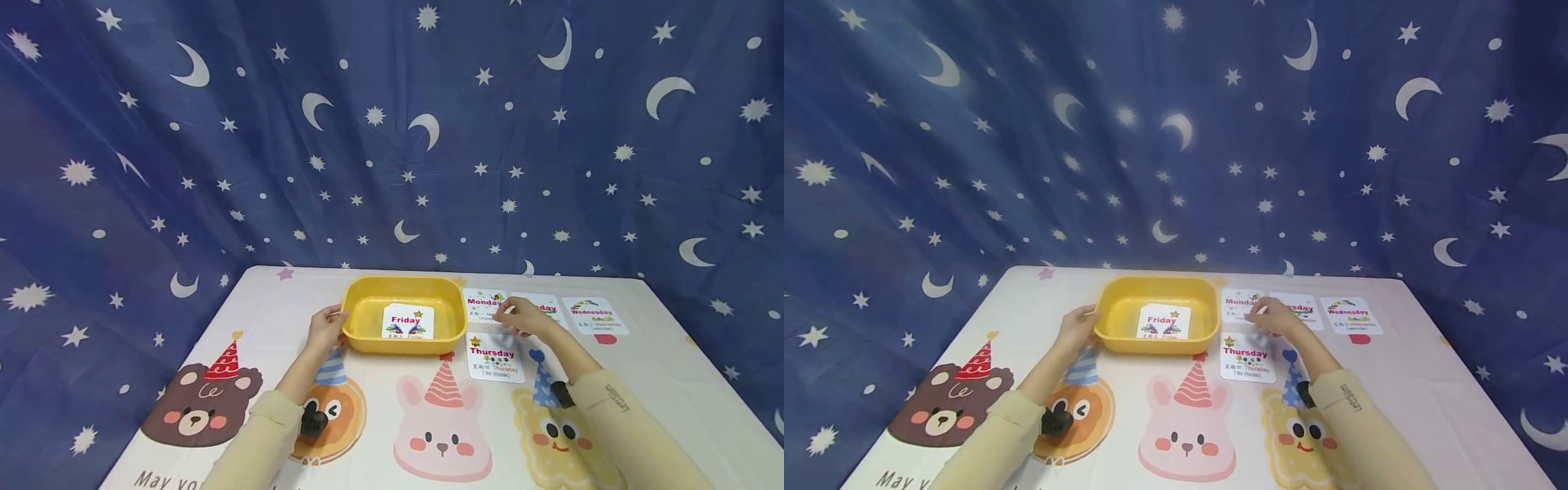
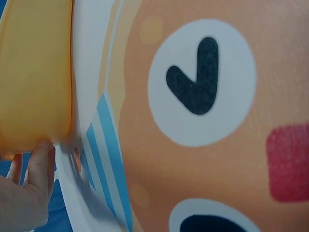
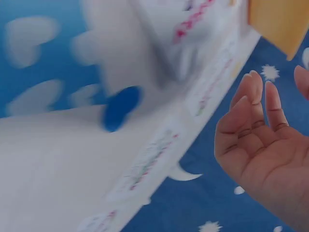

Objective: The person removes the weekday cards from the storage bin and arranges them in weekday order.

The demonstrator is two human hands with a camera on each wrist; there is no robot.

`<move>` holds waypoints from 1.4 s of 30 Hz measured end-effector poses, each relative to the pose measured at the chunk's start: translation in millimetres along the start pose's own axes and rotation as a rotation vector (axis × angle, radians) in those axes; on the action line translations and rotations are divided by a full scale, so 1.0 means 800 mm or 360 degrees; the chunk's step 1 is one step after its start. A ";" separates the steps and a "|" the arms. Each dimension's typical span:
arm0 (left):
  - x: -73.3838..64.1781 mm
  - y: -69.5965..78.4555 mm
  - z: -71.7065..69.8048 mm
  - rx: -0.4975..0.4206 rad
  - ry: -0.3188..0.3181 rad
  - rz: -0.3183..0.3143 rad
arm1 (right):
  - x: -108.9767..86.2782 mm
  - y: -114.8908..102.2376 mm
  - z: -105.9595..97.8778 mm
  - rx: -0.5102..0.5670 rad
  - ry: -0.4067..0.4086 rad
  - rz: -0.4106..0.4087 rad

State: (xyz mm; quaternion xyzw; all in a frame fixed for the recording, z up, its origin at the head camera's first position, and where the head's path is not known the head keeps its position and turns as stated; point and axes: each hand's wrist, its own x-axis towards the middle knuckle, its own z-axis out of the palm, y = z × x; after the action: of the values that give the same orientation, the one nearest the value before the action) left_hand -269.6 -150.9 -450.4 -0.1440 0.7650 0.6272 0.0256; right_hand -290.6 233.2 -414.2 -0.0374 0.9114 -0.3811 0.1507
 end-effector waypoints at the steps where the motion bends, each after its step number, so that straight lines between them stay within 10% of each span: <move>1: 0.000 -0.001 -0.001 0.0001 0.0006 -0.0002 | 0.003 -0.006 0.001 -0.0020 0.0002 -0.0010; 20: 0.005 0.005 0.005 0.0028 0.0012 -0.0014 | 0.039 -0.147 0.027 -0.0650 -0.0082 -0.0441; 42: 0.002 0.003 0.001 0.0011 0.0061 -0.0010 | 0.096 -0.202 0.092 -0.1442 -0.0309 -0.0514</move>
State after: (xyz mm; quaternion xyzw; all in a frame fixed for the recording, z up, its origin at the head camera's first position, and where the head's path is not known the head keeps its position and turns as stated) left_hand -271.9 -149.8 -449.0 -0.1582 0.7671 0.6216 0.0135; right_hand -348.7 54.4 -368.2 -0.2754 0.9498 0.0406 0.1424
